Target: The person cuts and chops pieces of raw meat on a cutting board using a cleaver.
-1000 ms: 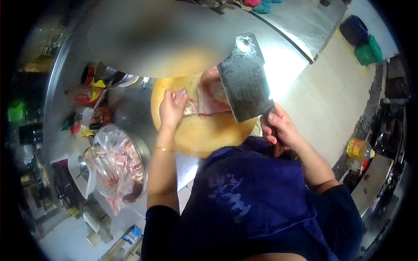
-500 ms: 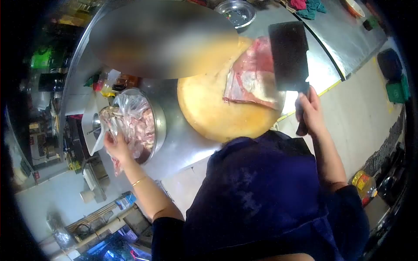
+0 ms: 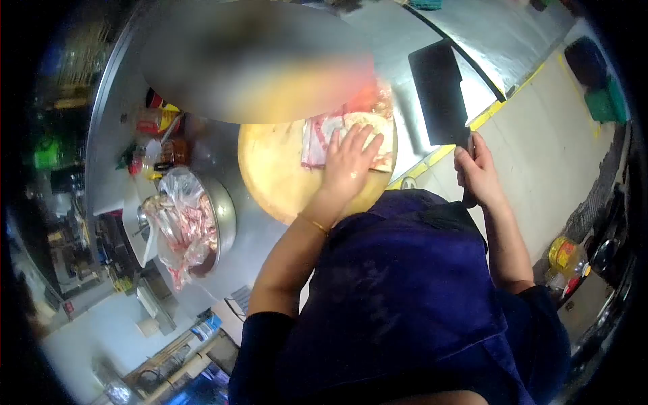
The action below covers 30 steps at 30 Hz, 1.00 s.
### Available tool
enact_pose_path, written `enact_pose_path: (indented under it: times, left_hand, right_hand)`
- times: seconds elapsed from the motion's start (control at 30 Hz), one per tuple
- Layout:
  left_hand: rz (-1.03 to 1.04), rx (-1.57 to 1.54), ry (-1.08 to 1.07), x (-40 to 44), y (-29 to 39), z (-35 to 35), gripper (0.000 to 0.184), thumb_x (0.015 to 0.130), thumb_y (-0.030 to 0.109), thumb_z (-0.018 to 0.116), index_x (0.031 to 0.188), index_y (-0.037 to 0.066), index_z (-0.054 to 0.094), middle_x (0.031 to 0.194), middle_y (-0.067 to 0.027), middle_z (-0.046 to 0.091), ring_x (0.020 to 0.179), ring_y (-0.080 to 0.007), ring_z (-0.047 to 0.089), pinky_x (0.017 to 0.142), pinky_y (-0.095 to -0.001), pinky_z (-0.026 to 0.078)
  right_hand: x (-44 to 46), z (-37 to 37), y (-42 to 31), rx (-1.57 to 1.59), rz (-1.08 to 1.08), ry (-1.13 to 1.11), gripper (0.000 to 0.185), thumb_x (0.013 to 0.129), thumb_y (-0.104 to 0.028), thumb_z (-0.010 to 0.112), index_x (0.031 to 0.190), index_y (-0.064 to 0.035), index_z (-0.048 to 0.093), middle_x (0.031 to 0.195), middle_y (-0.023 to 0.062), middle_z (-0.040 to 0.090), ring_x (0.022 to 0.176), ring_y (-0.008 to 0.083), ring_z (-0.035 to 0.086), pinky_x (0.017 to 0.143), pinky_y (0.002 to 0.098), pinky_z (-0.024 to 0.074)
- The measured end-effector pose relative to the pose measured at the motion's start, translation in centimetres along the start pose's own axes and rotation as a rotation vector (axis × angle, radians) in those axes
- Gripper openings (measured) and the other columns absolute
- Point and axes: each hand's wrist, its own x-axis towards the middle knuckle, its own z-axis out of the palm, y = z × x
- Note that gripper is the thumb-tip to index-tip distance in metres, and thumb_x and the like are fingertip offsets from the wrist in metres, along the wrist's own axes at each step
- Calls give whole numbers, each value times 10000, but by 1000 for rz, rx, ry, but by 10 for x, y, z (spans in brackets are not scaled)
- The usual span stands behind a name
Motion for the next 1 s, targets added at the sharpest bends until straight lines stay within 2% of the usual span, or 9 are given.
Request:
enact_pose_path:
  times: [0.07, 0.1, 0.2, 0.3, 0.47, 0.57, 0.73, 0.83, 1.0]
  left_hand:
    - [6, -32, -6, 5, -16, 15, 491, 796, 125, 665, 1280, 135, 584, 1345, -88, 547, 1289, -285, 470, 1097, -568, 302]
    - [60, 40, 70, 8, -17, 12, 425, 771, 106, 682, 1193, 147, 646, 1237, -47, 621, 1196, -255, 548, 1011, -497, 425]
    - [-71, -90, 275, 10, -17, 4, 349, 752, 50, 694, 1090, 137, 694, 1072, -64, 671, 1046, -271, 627, 911, -408, 510]
    - [-534, -642, 557, 7, -58, -15, 187, 861, 39, 689, 1048, 53, 698, 1016, -54, 691, 939, -200, 655, 867, -317, 519]
    - [-737, -1678, 801, -2, -79, -94, 400, 932, 45, 657, 1309, 21, 526, 1261, -57, 601, 1134, -167, 572, 962, -315, 468]
    - [-829, -1761, 799, -25, -88, -91, 424, 921, 32, 664, 1321, 35, 521, 1279, -42, 591, 1136, -158, 572, 967, -317, 469]
    - [-928, -1247, 737, -54, -98, -60, 414, 911, -1, 658, 1303, 36, 528, 1273, -50, 600, 1132, -151, 574, 983, -320, 459]
    - [-883, -1159, 811, -50, -95, -61, 405, 913, -33, 634, 1298, 15, 518, 1271, -62, 598, 1149, -160, 565, 1010, -324, 443]
    - [-794, -1028, 804, -45, -79, -58, 396, 926, -44, 605, 1307, 8, 509, 1292, -76, 583, 1171, -171, 555, 1026, -326, 429]
  right_hand:
    - [3, -17, 7, -24, -5, -43, 400, 961, -165, 573, 1320, -40, 448, 750, 33, 524, 542, 92, 494, 465, 244, 433]
    - [2, -23, 7, -34, -4, -42, 411, 960, -166, 574, 1329, -40, 443, 751, 33, 524, 543, 92, 494, 465, 244, 433]
    - [4, -38, 12, -41, 0, -39, 455, 956, -171, 582, 1360, -40, 420, 754, 35, 526, 545, 92, 494, 467, 244, 434]
    - [5, -40, 6, -26, 17, 7, 424, 953, -152, 567, 1342, -57, 430, 735, 9, 499, 536, 78, 460, 460, 237, 412]
    - [22, -36, 2, -11, -20, -127, 468, 944, -150, 572, 1367, -42, 403, 747, 20, 512, 545, 93, 486, 460, 245, 425]
    - [28, -22, -11, 7, -65, -208, 433, 942, -101, 548, 1345, -27, 410, 750, 24, 506, 561, 93, 493, 459, 247, 431]
    - [18, 3, -32, -54, -72, -403, 375, 934, -65, 548, 1296, -38, 453, 717, 12, 503, 570, 84, 498, 477, 240, 425]
    - [15, 20, -42, -290, -311, -542, 357, 897, -64, 596, 1240, -42, 498, 691, -2, 475, 623, 87, 499, 563, 282, 417]
    - [10, 59, -64, -535, -639, -586, 359, 899, -109, 604, 1230, -66, 472, 788, 136, 592, 723, 338, 627, 673, 422, 498]
